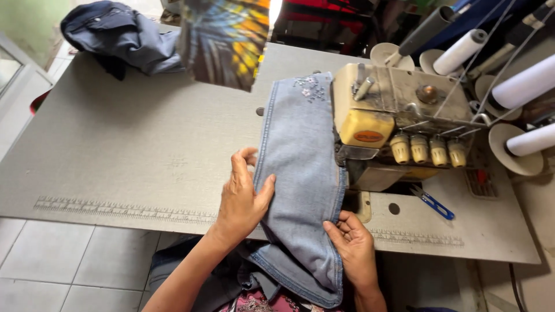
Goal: The person is using an overlock sewing machine to finish the edges of denim fabric pieces, likely for garment construction.
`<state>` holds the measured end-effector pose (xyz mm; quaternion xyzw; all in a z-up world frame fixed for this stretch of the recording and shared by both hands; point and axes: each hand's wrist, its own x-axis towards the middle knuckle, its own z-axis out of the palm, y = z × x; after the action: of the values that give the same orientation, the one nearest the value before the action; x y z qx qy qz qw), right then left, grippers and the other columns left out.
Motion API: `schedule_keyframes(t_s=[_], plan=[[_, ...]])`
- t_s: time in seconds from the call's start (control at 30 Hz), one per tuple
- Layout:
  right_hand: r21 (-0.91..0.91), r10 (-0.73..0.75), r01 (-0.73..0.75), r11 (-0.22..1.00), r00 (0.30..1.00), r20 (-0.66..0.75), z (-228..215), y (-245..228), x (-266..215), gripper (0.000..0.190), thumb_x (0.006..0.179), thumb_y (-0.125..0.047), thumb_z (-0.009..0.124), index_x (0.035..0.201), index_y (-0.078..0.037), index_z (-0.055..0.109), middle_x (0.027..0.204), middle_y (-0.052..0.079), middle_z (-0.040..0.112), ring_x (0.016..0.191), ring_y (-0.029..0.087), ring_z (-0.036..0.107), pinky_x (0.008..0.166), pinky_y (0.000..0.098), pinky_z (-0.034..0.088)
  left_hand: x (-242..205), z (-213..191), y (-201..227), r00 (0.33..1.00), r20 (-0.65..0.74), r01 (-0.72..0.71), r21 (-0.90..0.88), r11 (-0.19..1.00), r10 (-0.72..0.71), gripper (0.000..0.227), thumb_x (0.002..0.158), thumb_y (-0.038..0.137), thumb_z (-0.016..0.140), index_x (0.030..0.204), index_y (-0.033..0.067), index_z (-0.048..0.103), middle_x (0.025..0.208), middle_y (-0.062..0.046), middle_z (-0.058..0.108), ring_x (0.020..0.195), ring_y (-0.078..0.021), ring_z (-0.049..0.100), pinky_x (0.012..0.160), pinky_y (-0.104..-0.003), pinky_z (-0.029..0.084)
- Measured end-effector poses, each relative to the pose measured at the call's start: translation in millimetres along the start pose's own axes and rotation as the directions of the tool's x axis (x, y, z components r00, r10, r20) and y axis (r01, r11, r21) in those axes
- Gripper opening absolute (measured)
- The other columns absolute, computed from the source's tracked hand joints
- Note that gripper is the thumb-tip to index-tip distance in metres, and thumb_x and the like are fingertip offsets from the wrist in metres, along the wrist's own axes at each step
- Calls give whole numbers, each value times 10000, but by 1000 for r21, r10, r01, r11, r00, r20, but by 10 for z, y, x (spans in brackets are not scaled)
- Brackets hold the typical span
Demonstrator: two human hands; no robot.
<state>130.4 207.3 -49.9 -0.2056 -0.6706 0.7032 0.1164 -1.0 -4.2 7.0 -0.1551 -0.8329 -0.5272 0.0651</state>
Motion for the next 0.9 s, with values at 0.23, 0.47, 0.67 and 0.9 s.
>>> schedule_keyframes(t_s=[0.23, 0.47, 0.67, 0.9], plan=[[-50, -36, 40, 998, 997, 65, 15, -30, -157, 207, 913, -38, 714, 1115, 9, 719, 883, 111, 814, 745, 113, 717, 673, 230, 590, 118, 193, 377, 775, 102, -616, 343, 709, 624, 355, 956, -3, 456, 1266, -41, 624, 1314, -230, 640, 1265, -395, 597, 1169, -515, 399], [-67, -12, 17, 998, 998, 69, -28, 0, -231, 164, 910, -14, 737, 1073, -5, 726, 801, 57, 763, 679, 52, 622, 618, 197, 525, 175, 455, 330, 693, 292, -721, 280, 633, 660, 262, 1035, 238, 560, 1248, 146, 681, 1320, -93, 679, 1343, -434, 540, 1145, -661, 306], [-106, -35, 44, 993, 995, 90, -21, -7, -238, 120, 908, -39, 753, 1023, -23, 724, 736, 16, 710, 635, 37, 585, 571, 195, 503, 213, 479, 270, 688, 278, -725, 240, 646, 670, 249, 1023, 198, 585, 1235, 122, 692, 1303, -99, 695, 1332, -425, 559, 1164, -687, 281], [-70, 4, 4, 998, 994, 114, 30, -100, -173, 127, 926, -48, 716, 1046, -13, 728, 822, 69, 785, 670, 68, 655, 604, 198, 534, 310, 484, 247, 691, 250, -721, 186, 667, 678, 220, 1027, 180, 588, 1184, 81, 707, 1273, -102, 714, 1317, -439, 580, 1152, -714, 291]])
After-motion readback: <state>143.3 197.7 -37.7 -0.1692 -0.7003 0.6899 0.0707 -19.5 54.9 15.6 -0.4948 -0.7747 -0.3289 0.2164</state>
